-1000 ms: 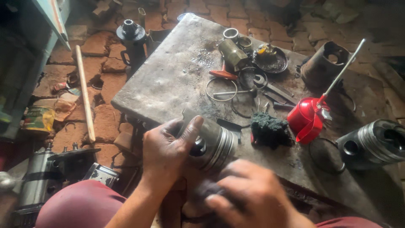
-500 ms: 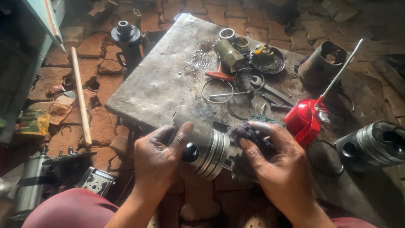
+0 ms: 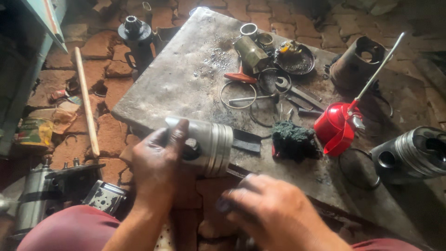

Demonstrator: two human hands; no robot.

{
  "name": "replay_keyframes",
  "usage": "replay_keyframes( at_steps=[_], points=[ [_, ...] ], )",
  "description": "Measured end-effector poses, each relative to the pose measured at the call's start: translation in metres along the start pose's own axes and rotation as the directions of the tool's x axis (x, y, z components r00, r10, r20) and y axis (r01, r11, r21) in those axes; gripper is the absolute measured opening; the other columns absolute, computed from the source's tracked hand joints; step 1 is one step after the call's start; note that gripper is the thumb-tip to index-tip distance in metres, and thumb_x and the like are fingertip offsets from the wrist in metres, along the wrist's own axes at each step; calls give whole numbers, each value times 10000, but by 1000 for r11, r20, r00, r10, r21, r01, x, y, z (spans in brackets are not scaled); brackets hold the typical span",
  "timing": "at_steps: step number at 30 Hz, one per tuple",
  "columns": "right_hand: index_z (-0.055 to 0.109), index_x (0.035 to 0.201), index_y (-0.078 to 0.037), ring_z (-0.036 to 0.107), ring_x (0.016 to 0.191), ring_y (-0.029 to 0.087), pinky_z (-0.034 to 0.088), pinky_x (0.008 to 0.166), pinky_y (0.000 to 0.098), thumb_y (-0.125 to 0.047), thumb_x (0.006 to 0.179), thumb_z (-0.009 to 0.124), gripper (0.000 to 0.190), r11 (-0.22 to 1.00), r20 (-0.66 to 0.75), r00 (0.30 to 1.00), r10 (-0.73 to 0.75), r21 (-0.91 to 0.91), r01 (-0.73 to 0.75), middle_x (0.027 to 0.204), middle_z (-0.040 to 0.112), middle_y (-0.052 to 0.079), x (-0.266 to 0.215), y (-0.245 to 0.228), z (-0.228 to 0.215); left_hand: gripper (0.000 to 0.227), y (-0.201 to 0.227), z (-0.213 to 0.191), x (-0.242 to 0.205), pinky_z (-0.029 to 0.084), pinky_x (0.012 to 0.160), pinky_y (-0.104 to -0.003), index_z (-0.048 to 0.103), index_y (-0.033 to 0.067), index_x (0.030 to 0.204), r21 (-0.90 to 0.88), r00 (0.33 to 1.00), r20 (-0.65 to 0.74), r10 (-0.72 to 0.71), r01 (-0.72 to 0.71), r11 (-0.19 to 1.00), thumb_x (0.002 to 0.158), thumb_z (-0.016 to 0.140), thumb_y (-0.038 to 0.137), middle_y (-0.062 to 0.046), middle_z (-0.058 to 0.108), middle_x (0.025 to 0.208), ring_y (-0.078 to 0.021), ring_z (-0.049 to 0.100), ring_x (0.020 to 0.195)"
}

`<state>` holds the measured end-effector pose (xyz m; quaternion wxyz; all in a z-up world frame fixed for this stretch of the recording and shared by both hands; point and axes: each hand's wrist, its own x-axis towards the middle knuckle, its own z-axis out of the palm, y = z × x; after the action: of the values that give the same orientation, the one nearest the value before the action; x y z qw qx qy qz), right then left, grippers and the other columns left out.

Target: The person scrubs the exterior of a metal piston with a dark abrasive pad, then wipes it with a cloth. The person removes a piston ring from a groove, cleans the groove with a small metal tool, and then reinserts the ring.

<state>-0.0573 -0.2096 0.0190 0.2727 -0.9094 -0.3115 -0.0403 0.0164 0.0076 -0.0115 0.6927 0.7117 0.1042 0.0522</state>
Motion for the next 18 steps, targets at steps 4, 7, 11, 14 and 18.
replay_keyframes(
  at_steps=[4,7,11,14,18],
  points=[
    [743,1127,-161,704,819,299,565,695,402,-240,776,790,363,961,-65,965,253,-94,-259,946,696,75,3,7,-19,432,-6,1,5,501,627,-229,796,-23,1013,57,998,-62,23,-20,998,906,730,390,-47,765,803,-80,637,696],
    [753,1105,-214,721,904,274,560,759,392,-230,786,753,320,873,-218,867,448,-99,-477,1008,735,28,4,10,-31,470,-8,4,4,494,623,-226,781,-26,1036,27,999,-40,13,-12,1000,906,719,421,-40,762,793,-78,640,694],
    [717,1197,-261,706,978,277,537,838,408,-299,828,733,371,638,-343,631,695,-109,-762,1119,732,17,4,24,-49,510,-9,12,-1,473,610,-229,770,-30,1003,-27,1000,-17,6,-7,1000,894,723,466,-34,740,761,-75,615,674],
    [692,1277,-291,685,1025,278,523,876,420,-336,840,740,442,458,-316,484,816,-157,-875,1133,722,33,3,40,-56,526,-10,18,1,435,579,-252,776,-18,957,-16,995,-55,-79,78,997,871,731,499,-27,701,729,-80,558,642],
    [696,1282,-225,611,1147,334,484,928,447,-376,812,782,501,528,-412,601,684,-289,-799,1218,685,94,-1,64,-45,532,-17,21,5,403,561,-277,770,10,957,38,974,-117,-196,201,979,859,741,532,-24,630,693,-93,514,617]
  ],
)
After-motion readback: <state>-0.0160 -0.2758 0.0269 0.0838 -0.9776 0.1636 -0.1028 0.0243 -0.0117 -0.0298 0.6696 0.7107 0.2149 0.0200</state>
